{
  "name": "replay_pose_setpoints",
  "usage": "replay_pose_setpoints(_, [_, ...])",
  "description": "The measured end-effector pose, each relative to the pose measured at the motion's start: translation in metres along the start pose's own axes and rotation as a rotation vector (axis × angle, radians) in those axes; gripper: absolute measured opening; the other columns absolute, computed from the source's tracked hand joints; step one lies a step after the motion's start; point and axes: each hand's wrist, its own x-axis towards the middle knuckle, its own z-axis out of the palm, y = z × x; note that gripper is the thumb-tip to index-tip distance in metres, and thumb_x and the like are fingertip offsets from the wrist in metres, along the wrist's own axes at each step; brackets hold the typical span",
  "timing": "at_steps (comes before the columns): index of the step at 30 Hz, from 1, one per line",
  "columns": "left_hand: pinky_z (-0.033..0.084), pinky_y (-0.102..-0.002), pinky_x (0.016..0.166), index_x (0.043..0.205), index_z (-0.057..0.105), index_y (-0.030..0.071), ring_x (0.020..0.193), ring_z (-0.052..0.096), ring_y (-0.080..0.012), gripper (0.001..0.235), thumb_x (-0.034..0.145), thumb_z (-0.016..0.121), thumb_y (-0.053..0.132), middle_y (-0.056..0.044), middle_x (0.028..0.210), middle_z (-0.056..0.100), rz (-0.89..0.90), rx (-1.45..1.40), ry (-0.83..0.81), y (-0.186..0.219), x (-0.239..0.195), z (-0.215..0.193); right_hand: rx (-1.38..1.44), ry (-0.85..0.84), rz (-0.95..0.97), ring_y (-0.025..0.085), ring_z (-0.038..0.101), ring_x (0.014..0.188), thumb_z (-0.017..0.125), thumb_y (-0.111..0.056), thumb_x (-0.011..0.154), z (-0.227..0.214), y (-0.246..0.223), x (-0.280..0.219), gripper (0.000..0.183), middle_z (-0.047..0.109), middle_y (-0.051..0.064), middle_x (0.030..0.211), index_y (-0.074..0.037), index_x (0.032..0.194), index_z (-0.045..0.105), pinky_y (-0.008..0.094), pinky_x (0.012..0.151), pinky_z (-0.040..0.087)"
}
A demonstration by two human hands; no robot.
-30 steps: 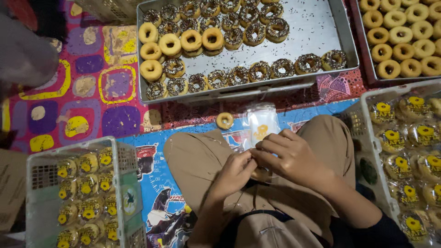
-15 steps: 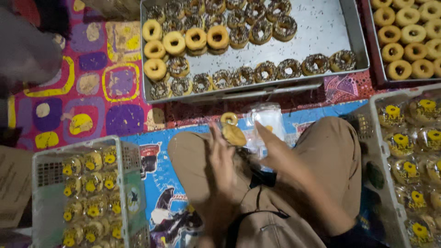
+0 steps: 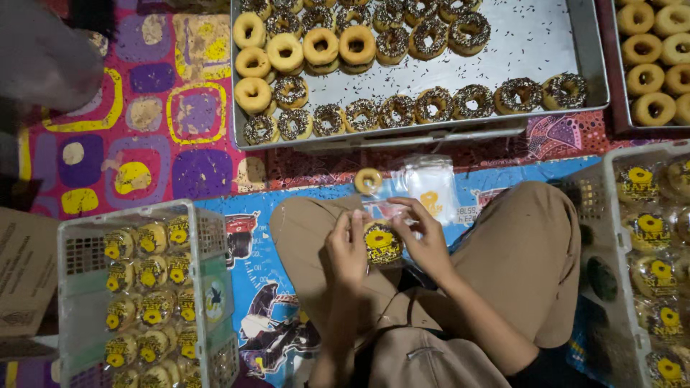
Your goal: The person sits on a mat and repeatedly picks donuts from metal trays, places them into small clear plastic bags, and stacks the filled bags in a white crate. The donuts include plain and chocolate-sprinkled varieties.
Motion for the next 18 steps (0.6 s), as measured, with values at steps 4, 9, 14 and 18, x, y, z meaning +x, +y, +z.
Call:
replay_pose_setpoints(4, [0.049, -0.034, 0.065, 0.109, 0.076, 0.020, 0.066, 0.066, -0.0176, 0.030, 0.105, 0.054, 0.040, -0.006, 0.076, 0.075, -0.317, 0.099, -0.068, -0.011, 0.020, -0.012, 0.200, 0.144, -0.015, 0.010, 0.064, 0.090, 0.068, -0.018, 0.104, 0.012, 0.007, 0.036, 0.020, 0.073, 0.003, 0.094, 0.001, 0.103, 0.072, 0.026, 0.081, 0.051])
replay_pose_setpoints(9, [0.056, -0.025, 0.074, 0.107, 0.074, 0.002, 0.081, 0.072, -0.0093, 0.030, 0.106, 0.057, 0.027, -0.004, 0.088, 0.078, -0.019, -0.411, 0.077, -0.046, 0.051, -0.018, 0.499, 0.065, 0.117, 0.007, 0.060, 0.093, 0.067, -0.017, 0.096, 0.035, 0.000, 0.064, 0.018, 0.070, 0.000, 0.099, -0.005, 0.109, 0.070, 0.024, 0.085, 0.047])
replay_pose_setpoints(14, [0.055, -0.024, 0.076, 0.109, 0.072, -0.003, 0.081, 0.071, -0.0097, 0.031, 0.108, 0.055, 0.023, -0.007, 0.088, 0.078, 0.073, -0.353, 0.102, -0.067, 0.051, -0.015, 0.367, -0.053, 0.073, 0.008, 0.062, 0.089, 0.070, -0.015, 0.097, 0.050, 0.001, 0.062, 0.014, 0.069, 0.001, 0.094, -0.001, 0.099, 0.071, 0.024, 0.082, 0.051])
replay_pose_setpoints(18, [0.055, -0.025, 0.070, 0.103, 0.071, -0.001, 0.075, 0.072, -0.0120, 0.029, 0.104, 0.059, 0.025, -0.008, 0.082, 0.079, -0.100, -0.216, 0.139, -0.062, 0.051, -0.012, 0.427, -0.036, 0.067, 0.008, 0.063, 0.086, 0.071, -0.012, 0.097, 0.055, 0.006, 0.069, 0.012, 0.070, 0.001, 0.092, 0.000, 0.100, 0.071, 0.024, 0.080, 0.051])
